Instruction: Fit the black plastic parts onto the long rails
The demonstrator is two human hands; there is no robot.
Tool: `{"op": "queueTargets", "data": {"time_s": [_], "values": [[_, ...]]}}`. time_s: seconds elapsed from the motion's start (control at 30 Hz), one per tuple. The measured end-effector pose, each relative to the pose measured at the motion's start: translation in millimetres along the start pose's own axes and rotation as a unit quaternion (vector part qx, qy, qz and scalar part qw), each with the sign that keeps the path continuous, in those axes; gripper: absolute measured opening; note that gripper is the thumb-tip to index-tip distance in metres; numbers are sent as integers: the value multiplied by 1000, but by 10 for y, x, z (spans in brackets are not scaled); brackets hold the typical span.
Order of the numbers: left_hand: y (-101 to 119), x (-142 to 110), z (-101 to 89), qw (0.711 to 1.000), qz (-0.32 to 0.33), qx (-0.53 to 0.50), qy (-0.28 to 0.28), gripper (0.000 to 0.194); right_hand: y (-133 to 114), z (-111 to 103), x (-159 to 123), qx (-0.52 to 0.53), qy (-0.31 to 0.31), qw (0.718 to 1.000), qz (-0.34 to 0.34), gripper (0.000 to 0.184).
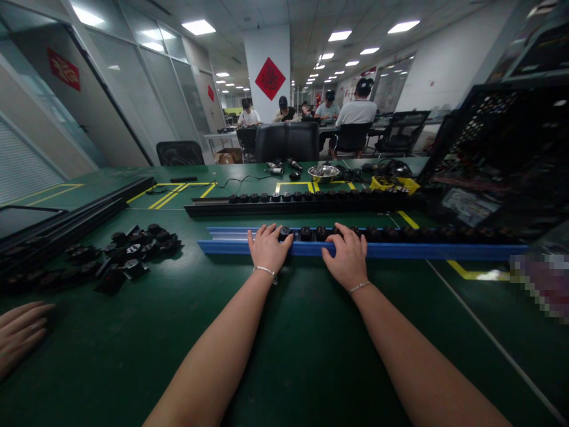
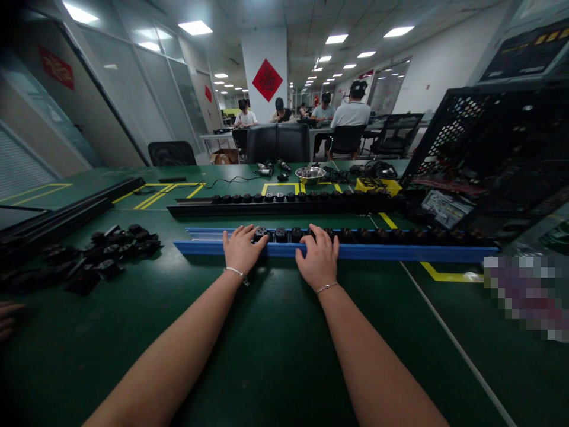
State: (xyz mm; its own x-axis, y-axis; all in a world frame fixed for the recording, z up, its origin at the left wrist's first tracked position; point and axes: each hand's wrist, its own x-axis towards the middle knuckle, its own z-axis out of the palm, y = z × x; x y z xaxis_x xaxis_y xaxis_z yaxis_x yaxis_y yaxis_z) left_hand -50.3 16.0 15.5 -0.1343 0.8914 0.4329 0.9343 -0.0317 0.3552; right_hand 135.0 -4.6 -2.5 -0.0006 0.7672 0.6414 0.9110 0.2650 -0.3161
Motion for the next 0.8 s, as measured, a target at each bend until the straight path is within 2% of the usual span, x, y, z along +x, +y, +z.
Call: {"op": "queueTargets", "data": {"time_s": [0.8], "values": [[-97, -26, 18, 999, -16, 8, 29, 41, -13, -12, 0, -1, -4, 1000, 2, 12]]}}
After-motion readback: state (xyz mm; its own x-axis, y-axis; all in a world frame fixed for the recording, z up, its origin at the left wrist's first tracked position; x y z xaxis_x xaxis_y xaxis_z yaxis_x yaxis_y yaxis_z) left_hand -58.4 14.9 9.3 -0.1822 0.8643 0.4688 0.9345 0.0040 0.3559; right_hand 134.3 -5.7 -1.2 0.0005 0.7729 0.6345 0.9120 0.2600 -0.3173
